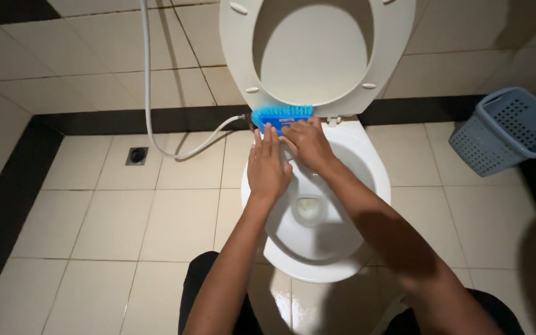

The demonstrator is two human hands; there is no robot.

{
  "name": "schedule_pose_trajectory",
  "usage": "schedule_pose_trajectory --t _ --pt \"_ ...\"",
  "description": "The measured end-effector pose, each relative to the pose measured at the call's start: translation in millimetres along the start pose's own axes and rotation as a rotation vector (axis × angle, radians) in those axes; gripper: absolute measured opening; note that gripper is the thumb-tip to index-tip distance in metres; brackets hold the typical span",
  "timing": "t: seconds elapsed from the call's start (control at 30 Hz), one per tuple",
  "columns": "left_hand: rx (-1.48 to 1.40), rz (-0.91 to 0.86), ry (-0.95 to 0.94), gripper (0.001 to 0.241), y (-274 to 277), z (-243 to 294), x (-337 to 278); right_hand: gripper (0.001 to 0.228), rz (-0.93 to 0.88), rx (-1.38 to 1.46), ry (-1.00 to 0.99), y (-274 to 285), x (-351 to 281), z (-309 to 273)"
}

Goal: The person picks up a blue scrub brush and scrubs the toilet seat, lid, and the inside of the bowl. The person uses both hands to hold and maneuver the brush while kneeling on the floor.

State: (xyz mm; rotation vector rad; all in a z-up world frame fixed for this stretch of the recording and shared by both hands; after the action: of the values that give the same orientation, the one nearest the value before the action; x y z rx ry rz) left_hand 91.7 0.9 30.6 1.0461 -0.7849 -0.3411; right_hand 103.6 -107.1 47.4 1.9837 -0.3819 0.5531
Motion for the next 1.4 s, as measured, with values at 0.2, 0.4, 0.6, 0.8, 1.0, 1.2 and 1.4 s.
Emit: schedule_pose_trajectory --t 0.2,0.4,0.6,0.8,1.0,1.2,1.4 --pt "-0.025 -0.002 -0.045 0.089 -14.0 18.5 0.9 0.014 -0.014 -0.102 0.041 17.0 -10.3 7.5" --pt "-0.133 0.0 -0.169 0.091 -38.4 67.2 17.1 0.016 0.027 -0.197 0.053 52.0 -35.5 62.8" --pt "-0.153 0.056 -0.257 0.089 -56.9 120.3 38.1 0.018 0.019 -0.245 -0.017 115.8 -45.0 92.7" --pt "-0.246 0.091 -0.384 0.093 -29.5 165.5 65.8 0.026 0.073 -0.038 -0.114 180.1 -43.3 117.4" --pt "-0.192 0.176 -0.472 0.095 16.3 197.4 111.2 0.02 0.32 0.048 -0.077 238.9 -24.6 100.3" --pt "-0.092 0.216 -0.544 0.097 28.8 208.9 155.1 0.021 0.454 0.267 -0.23 255.6 -7.1 112.7" --pt "-0.127 0.267 -0.549 0.098 50.1 212.7 171.2 0.023 0.497 0.366 -0.319 254.9 7.9 128.4"
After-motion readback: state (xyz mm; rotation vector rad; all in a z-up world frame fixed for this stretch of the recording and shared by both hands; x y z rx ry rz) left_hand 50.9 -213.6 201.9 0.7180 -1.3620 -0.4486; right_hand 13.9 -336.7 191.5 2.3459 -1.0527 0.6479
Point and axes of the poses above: each hand's wrist, its own x-axis towards the middle knuckle, its own y-axis out of the back of the hand, z = x × y, the point moved 9 cm from there along x, towards the middle knuckle, and after that the axes turned 14 degrees about -y, right-handed, at the moved point
